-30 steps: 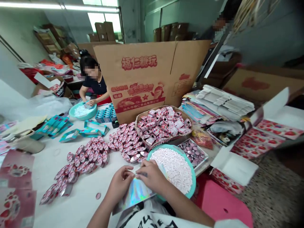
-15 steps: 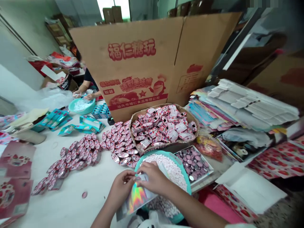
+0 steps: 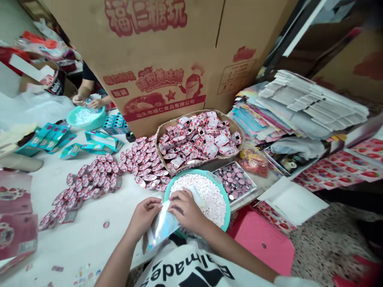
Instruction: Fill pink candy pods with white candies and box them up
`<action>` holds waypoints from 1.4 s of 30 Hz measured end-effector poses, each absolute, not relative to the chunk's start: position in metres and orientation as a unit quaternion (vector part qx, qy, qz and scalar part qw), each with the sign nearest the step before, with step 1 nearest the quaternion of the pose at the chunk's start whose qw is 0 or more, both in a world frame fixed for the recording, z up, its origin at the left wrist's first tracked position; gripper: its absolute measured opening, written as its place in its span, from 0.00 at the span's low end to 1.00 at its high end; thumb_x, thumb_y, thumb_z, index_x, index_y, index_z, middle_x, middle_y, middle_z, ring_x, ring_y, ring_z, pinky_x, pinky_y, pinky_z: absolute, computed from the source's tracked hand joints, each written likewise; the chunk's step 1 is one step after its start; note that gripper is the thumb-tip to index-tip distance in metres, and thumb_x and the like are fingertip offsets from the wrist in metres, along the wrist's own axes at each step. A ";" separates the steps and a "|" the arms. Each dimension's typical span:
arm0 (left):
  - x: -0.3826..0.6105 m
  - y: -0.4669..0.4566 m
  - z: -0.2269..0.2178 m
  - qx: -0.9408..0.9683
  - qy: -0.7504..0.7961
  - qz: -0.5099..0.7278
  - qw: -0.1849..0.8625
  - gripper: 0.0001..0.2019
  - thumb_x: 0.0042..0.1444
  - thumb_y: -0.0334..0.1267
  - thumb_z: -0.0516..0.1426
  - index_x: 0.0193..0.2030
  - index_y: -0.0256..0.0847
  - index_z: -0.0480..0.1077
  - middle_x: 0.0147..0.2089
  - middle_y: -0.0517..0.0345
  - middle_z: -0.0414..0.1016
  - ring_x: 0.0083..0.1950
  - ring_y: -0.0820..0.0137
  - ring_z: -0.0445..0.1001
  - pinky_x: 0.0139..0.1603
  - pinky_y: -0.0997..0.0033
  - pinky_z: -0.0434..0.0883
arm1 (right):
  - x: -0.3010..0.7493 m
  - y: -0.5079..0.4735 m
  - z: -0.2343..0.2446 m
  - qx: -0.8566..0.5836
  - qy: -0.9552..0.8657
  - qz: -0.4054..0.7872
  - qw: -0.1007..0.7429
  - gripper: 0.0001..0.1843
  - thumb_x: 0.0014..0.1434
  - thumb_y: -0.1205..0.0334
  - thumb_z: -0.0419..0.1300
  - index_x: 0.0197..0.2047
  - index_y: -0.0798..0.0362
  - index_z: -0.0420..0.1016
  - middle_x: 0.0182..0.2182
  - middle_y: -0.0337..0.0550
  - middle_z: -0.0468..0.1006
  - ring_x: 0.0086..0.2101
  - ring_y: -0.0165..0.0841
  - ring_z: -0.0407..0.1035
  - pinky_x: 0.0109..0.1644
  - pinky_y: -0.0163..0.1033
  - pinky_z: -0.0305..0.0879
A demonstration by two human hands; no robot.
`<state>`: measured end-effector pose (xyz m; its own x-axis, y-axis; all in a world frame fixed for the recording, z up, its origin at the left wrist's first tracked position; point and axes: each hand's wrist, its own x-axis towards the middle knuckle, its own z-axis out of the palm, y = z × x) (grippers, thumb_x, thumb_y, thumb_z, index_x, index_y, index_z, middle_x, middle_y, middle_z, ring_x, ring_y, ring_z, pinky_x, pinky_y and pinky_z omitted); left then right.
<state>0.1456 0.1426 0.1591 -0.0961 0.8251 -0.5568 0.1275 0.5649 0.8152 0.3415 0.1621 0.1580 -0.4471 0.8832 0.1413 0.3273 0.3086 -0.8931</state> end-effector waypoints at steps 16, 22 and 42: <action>0.018 0.175 0.081 0.631 0.769 0.072 0.071 0.18 0.60 0.43 0.47 0.48 0.39 0.72 0.49 0.46 0.78 0.48 0.59 0.75 0.52 0.61 0.68 | 0.433 0.195 0.137 -0.595 -0.249 0.572 0.506 0.20 0.38 0.51 0.75 0.34 0.51 0.80 0.34 0.41 0.80 0.37 0.36 0.72 0.47 0.42 0.67; 0.086 0.214 0.032 0.686 0.715 0.056 0.126 0.17 0.52 0.51 0.58 0.41 0.41 0.75 0.45 0.45 0.74 0.47 0.56 0.71 0.49 0.61 0.67 | 0.431 0.172 0.135 -0.637 -0.305 0.486 0.515 0.17 0.45 0.49 0.71 0.34 0.52 0.79 0.34 0.44 0.81 0.37 0.38 0.73 0.46 0.44 0.68; 0.085 0.091 0.055 0.654 0.684 0.210 0.247 0.08 0.54 0.34 0.55 0.41 0.42 0.71 0.48 0.49 0.73 0.50 0.59 0.72 0.52 0.58 0.70 | 0.334 0.161 0.127 -0.540 -0.351 0.666 0.377 0.14 0.42 0.53 0.72 0.30 0.53 0.79 0.30 0.43 0.80 0.34 0.35 0.72 0.43 0.41 0.68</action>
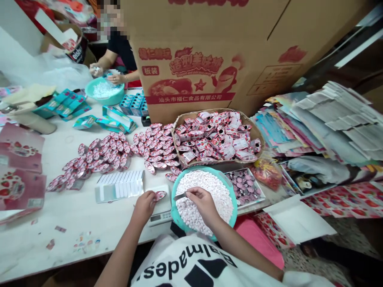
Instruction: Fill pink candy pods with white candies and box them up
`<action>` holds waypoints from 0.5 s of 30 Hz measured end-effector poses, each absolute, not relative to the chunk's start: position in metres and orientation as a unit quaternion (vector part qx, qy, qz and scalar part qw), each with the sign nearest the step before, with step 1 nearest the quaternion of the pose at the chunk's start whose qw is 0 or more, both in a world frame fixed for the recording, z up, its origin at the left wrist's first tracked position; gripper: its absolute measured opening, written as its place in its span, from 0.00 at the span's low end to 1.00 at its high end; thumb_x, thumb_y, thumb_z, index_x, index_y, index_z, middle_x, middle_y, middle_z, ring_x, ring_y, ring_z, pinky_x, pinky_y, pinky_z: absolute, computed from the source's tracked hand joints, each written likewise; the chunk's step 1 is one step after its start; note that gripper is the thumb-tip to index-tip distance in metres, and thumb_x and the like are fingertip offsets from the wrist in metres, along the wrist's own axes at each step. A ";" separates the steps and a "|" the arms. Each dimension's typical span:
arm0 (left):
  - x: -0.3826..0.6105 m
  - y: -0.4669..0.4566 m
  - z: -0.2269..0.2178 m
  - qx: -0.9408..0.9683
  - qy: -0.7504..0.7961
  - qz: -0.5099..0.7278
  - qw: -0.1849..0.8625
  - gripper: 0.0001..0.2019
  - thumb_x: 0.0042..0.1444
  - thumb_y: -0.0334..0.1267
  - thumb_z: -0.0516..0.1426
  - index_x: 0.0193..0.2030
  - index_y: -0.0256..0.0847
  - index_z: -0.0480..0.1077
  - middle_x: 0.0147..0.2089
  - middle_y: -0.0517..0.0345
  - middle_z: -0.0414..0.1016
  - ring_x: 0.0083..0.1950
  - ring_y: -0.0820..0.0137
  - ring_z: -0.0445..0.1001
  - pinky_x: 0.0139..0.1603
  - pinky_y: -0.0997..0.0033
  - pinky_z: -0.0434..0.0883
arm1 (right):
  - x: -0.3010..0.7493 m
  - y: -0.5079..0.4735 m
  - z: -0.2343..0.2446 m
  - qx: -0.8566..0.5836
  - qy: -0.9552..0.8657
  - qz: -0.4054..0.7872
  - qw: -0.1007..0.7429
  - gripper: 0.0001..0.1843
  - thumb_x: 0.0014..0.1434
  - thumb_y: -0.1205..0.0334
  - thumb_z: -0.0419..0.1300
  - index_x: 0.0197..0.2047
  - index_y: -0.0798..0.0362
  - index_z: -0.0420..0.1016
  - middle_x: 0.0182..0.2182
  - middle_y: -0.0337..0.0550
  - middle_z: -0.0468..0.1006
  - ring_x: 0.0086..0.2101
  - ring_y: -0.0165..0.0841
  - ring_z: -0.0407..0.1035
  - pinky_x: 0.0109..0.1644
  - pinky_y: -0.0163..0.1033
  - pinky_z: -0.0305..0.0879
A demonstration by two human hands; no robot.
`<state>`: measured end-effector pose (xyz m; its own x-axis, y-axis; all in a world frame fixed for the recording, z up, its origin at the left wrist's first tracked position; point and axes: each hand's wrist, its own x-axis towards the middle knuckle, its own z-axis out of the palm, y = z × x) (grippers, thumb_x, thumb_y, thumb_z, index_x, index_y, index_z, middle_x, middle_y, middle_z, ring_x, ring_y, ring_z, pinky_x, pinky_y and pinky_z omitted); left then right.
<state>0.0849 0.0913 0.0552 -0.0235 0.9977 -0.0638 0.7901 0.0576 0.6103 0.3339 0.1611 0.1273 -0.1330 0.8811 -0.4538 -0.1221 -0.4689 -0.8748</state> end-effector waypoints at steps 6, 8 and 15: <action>0.091 0.094 0.076 0.489 0.681 0.408 0.362 0.26 0.52 0.45 0.60 0.56 0.40 0.64 0.59 0.43 0.68 0.61 0.57 0.67 0.60 0.53 0.66 | 0.271 0.138 0.111 -0.530 -0.311 0.688 0.385 0.14 0.41 0.55 0.72 0.30 0.53 0.78 0.28 0.42 0.79 0.33 0.34 0.72 0.41 0.39 0.67; 0.090 0.096 0.089 0.392 0.633 0.420 0.519 0.29 0.51 0.52 0.60 0.56 0.40 0.65 0.54 0.43 0.73 0.54 0.60 0.73 0.52 0.59 0.72 | 0.255 0.131 0.106 -0.539 -0.288 0.683 0.401 0.15 0.41 0.53 0.71 0.30 0.54 0.78 0.27 0.42 0.79 0.32 0.34 0.72 0.40 0.39 0.67; 0.090 0.086 0.102 0.241 0.592 0.393 0.661 0.29 0.40 0.52 0.68 0.47 0.37 0.75 0.41 0.49 0.79 0.41 0.66 0.77 0.45 0.65 0.73 | 0.234 0.115 0.097 -0.581 -0.266 0.640 0.426 0.14 0.42 0.54 0.69 0.30 0.54 0.78 0.28 0.42 0.80 0.33 0.34 0.73 0.42 0.40 0.66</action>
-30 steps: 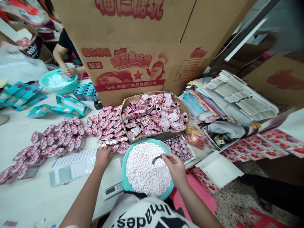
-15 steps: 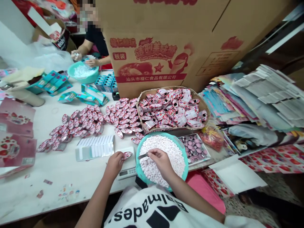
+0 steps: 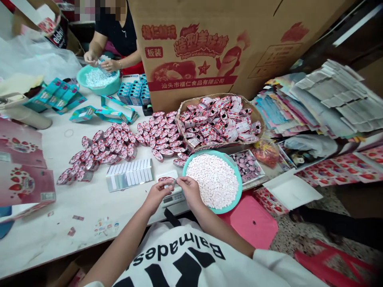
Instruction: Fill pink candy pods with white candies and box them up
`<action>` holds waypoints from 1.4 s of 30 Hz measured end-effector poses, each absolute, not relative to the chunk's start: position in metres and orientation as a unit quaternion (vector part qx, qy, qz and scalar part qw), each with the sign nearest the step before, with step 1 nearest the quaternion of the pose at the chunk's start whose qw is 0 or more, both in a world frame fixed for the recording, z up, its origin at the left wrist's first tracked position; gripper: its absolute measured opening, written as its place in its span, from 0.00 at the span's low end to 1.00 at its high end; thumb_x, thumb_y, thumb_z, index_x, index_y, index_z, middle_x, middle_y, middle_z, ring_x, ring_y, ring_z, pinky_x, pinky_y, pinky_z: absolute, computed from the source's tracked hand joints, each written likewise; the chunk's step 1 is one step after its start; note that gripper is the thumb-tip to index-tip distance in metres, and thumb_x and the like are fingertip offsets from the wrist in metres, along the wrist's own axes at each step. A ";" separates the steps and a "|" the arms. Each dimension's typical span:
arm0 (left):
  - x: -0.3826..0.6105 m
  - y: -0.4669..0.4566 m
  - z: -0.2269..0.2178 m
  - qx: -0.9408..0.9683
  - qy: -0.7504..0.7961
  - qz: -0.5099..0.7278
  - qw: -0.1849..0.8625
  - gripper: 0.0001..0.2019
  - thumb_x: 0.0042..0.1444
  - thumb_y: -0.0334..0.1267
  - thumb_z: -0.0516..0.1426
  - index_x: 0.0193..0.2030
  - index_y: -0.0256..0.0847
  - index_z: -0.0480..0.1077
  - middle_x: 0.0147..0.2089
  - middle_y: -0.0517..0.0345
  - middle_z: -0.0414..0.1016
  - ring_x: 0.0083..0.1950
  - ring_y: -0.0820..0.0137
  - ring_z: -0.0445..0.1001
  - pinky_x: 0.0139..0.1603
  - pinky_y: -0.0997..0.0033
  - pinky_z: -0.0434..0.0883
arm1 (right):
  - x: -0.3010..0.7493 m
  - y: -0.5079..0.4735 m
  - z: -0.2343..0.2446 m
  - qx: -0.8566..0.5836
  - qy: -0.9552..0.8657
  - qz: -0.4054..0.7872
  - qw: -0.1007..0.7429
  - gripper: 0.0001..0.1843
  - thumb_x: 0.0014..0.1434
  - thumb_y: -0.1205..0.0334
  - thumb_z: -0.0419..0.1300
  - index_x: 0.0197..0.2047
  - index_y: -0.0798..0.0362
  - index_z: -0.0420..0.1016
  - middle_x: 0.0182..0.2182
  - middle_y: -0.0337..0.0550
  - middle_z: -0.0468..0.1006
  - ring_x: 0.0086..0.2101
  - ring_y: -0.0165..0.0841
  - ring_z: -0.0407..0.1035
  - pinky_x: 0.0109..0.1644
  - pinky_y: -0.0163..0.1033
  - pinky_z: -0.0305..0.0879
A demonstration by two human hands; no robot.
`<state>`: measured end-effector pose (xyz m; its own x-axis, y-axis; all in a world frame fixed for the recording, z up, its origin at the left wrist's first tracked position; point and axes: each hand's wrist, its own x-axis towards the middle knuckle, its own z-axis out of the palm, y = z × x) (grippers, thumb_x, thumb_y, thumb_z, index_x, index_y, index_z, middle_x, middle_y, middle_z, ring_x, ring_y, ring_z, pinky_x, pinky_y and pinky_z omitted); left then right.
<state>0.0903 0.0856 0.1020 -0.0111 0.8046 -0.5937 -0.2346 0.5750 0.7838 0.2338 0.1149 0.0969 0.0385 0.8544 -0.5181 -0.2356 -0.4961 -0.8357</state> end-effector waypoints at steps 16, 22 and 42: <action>0.027 0.128 0.082 0.375 0.669 0.212 0.606 0.22 0.39 0.47 0.66 0.40 0.36 0.79 0.28 0.55 0.78 0.30 0.71 0.71 0.35 0.70 0.67 | 0.176 0.102 0.058 -0.623 -0.130 0.590 0.497 0.15 0.39 0.52 0.69 0.29 0.53 0.80 0.24 0.40 0.78 0.27 0.31 0.69 0.32 0.37 0.62; 0.027 0.145 0.071 0.472 0.672 0.150 0.550 0.13 0.44 0.45 0.62 0.34 0.39 0.80 0.23 0.60 0.73 0.26 0.73 0.65 0.31 0.71 0.62 | 0.160 0.097 0.047 -0.686 -0.115 0.466 0.546 0.13 0.44 0.53 0.67 0.31 0.53 0.81 0.28 0.41 0.80 0.31 0.34 0.70 0.38 0.40 0.66; 0.030 0.155 0.061 0.583 0.672 0.098 0.446 0.11 0.46 0.44 0.60 0.21 0.41 0.76 0.28 0.58 0.74 0.38 0.67 0.72 0.39 0.71 0.64 | 0.141 0.095 0.025 -0.771 -0.214 0.290 0.525 0.10 0.55 0.57 0.60 0.32 0.53 0.79 0.43 0.47 0.79 0.47 0.38 0.70 0.55 0.44 0.64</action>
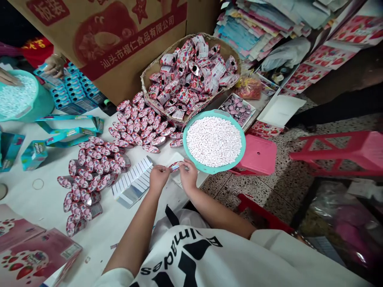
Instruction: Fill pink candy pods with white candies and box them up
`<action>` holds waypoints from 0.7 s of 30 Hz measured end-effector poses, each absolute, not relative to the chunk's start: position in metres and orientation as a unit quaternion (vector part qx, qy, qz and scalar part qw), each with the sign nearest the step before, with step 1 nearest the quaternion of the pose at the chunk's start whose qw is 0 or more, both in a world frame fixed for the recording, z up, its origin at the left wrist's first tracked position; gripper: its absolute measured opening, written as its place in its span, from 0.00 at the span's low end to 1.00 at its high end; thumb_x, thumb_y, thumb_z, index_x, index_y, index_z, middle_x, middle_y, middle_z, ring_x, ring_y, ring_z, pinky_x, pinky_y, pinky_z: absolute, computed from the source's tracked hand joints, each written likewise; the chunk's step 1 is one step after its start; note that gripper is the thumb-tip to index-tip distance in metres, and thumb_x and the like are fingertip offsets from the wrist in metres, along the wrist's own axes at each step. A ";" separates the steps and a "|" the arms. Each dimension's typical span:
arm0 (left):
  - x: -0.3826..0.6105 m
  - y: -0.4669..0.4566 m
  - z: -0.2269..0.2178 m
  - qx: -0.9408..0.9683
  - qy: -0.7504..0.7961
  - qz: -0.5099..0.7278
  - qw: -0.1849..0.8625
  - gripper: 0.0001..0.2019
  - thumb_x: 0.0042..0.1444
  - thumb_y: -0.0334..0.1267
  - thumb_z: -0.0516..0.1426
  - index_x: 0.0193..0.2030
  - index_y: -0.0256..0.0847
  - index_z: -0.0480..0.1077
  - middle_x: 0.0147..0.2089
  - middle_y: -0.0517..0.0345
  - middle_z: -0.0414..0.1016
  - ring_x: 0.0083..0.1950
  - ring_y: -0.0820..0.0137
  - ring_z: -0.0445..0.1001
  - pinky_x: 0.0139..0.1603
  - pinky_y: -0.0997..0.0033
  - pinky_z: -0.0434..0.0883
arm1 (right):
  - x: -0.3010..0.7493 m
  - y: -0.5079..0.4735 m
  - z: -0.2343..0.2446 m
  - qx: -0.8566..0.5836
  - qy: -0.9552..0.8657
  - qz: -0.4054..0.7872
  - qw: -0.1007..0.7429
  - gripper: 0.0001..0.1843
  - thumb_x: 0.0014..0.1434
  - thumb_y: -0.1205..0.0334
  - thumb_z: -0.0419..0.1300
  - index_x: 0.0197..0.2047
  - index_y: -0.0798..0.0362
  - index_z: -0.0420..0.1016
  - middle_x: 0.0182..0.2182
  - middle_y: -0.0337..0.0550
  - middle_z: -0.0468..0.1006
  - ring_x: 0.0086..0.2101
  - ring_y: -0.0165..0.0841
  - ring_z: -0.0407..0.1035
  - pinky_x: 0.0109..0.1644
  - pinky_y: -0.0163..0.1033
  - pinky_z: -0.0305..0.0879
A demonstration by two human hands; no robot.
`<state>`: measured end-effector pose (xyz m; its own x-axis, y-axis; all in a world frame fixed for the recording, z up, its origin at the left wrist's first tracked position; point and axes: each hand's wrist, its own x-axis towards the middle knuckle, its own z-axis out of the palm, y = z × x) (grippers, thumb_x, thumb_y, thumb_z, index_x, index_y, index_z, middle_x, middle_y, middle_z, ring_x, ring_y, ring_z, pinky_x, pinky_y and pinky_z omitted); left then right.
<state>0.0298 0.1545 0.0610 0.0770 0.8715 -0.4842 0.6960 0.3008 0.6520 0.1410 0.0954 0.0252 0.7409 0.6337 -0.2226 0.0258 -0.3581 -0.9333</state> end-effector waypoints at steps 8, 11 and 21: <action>0.034 0.150 0.055 0.550 0.707 0.110 0.431 0.08 0.44 0.43 0.63 0.26 0.40 0.79 0.34 0.55 0.77 0.40 0.66 0.74 0.45 0.69 0.67 | 0.137 0.095 0.011 -0.768 -0.178 0.305 0.534 0.14 0.55 0.53 0.59 0.35 0.56 0.77 0.40 0.50 0.80 0.42 0.38 0.73 0.52 0.45 0.67; 0.034 0.150 0.055 0.526 0.706 0.112 0.461 0.08 0.44 0.42 0.63 0.26 0.40 0.79 0.36 0.56 0.80 0.40 0.66 0.76 0.43 0.70 0.68 | 0.139 0.096 0.014 -0.769 -0.192 0.299 0.531 0.14 0.55 0.52 0.59 0.34 0.55 0.77 0.38 0.50 0.80 0.42 0.38 0.73 0.52 0.45 0.67; 0.024 0.153 0.043 0.459 0.711 0.129 0.517 0.11 0.37 0.40 0.67 0.24 0.38 0.72 0.30 0.57 0.79 0.31 0.70 0.75 0.34 0.72 0.69 | 0.149 0.098 0.016 -0.779 -0.234 0.327 0.482 0.19 0.53 0.53 0.61 0.44 0.57 0.75 0.40 0.51 0.80 0.32 0.36 0.73 0.40 0.41 0.71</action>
<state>0.0240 0.1530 0.0431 -0.0436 0.7862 -0.6165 0.5194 0.5449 0.6582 0.1489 0.0981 0.0157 0.6764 0.6793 -0.2847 0.0482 -0.4266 -0.9032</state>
